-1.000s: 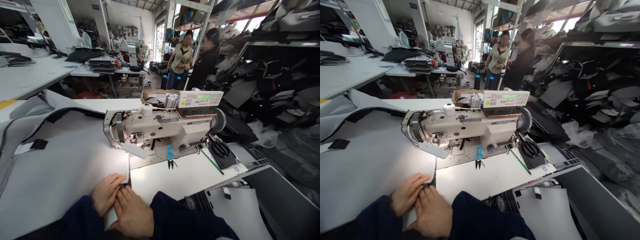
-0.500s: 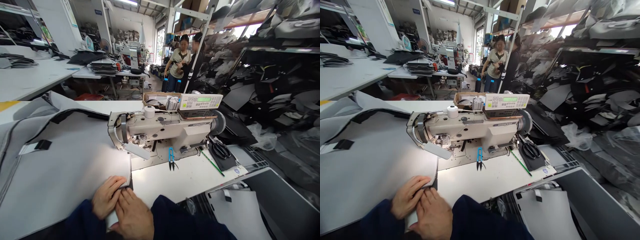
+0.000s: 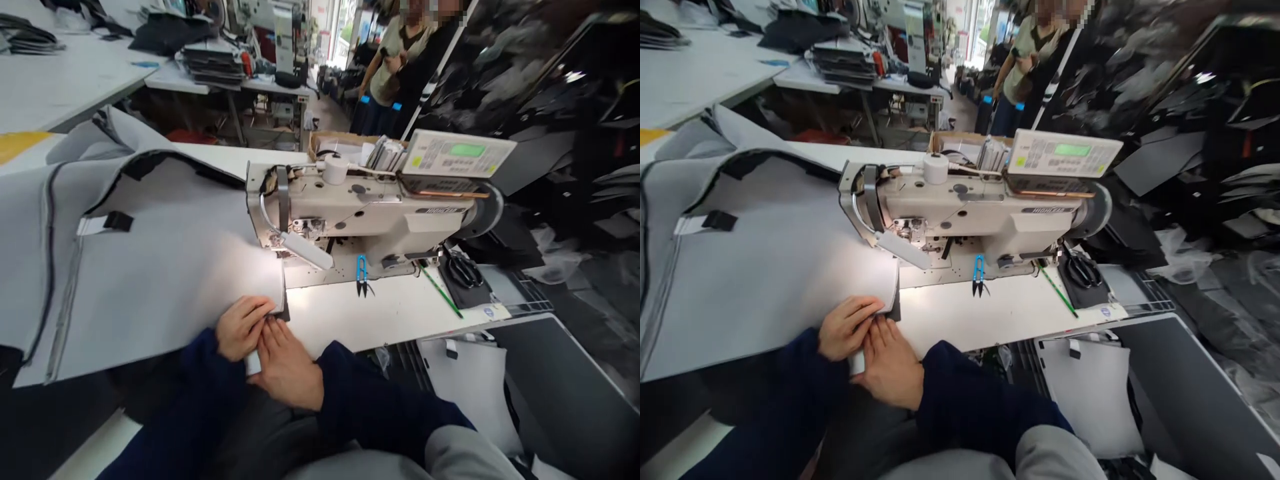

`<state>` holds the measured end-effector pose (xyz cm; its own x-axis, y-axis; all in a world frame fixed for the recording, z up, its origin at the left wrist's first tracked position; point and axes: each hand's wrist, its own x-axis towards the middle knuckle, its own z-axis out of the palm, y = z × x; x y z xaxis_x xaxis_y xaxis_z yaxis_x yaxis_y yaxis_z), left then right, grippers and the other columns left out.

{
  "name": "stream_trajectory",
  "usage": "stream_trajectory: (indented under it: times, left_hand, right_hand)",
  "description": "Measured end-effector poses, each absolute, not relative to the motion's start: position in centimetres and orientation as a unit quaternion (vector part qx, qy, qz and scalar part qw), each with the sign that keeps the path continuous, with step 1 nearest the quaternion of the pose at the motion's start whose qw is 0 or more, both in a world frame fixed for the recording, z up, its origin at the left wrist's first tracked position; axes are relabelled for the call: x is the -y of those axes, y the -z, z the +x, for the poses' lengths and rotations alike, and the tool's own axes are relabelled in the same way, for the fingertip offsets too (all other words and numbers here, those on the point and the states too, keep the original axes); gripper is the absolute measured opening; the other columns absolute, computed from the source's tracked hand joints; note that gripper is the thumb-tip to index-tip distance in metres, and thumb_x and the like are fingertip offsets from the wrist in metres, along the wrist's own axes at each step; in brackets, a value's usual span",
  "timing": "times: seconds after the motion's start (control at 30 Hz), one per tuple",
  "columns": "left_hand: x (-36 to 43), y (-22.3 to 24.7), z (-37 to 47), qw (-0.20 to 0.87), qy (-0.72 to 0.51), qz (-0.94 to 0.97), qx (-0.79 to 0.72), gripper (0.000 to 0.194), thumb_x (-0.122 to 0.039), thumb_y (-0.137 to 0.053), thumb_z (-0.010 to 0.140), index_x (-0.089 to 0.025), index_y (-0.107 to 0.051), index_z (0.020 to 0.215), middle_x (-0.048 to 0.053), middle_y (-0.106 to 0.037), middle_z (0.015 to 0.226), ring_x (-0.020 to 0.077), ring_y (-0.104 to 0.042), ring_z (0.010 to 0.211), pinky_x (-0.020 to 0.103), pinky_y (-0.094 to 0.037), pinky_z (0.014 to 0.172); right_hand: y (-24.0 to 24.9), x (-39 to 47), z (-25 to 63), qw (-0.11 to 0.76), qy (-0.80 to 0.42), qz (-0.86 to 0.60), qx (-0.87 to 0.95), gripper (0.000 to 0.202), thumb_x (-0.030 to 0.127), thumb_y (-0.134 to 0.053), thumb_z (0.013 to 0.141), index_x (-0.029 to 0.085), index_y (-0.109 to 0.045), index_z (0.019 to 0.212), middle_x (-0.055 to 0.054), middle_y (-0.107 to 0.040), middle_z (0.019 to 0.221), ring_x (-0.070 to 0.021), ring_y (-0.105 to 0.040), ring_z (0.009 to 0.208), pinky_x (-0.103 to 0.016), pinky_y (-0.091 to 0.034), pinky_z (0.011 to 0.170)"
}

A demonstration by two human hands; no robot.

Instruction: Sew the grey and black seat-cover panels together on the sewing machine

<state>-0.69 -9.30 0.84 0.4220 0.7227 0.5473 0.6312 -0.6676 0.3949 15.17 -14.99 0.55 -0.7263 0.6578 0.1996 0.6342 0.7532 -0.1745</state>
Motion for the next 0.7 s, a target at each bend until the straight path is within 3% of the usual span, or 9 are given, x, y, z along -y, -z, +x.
stream_trajectory:
  times: [0.23, 0.47, 0.7]
  left_hand:
    - [9.3, -0.4, -1.0, 0.037, -0.247, 0.885, -0.392, 0.034, -0.013, -0.040, 0.085, -0.020, -0.064, 0.107, 0.008, -0.062, 0.107, 0.0206, -0.053, 0.098, 0.035, -0.046, 0.082]
    - [8.9, -1.6, 0.3, 0.063, -0.118, 0.899, -0.417, 0.032, -0.006, -0.043, 0.077, -0.019, -0.068, 0.094, 0.006, -0.059, 0.086, 0.0202, -0.047, 0.079, 0.036, -0.041, 0.070]
    - [8.0, -2.0, 0.2, 0.068, -0.101, 0.887, -0.446, 0.029, -0.010, -0.044, 0.081, -0.021, -0.069, 0.090, 0.006, -0.052, 0.080, 0.0196, -0.042, 0.077, 0.034, -0.038, 0.067]
  right_hand:
    - [-0.4, 14.9, 15.1, 0.141, -0.073, -0.344, 0.925, 0.072, 0.050, -0.052, 0.088, -0.007, -0.043, 0.131, -0.031, -0.043, 0.137, -0.0351, -0.036, 0.133, -0.052, -0.030, 0.110]
    - [-0.6, 14.7, 15.1, 0.154, -0.091, -0.330, 0.927, 0.068, 0.045, -0.058, 0.085, -0.008, -0.046, 0.127, -0.034, -0.047, 0.131, -0.0383, -0.039, 0.129, -0.058, -0.032, 0.106]
    - [-0.7, 13.9, 15.0, 0.144, -0.083, -0.330, 0.929, 0.070, 0.044, -0.056, 0.086, -0.011, -0.044, 0.128, -0.035, -0.046, 0.131, -0.0374, -0.040, 0.129, -0.054, -0.031, 0.108]
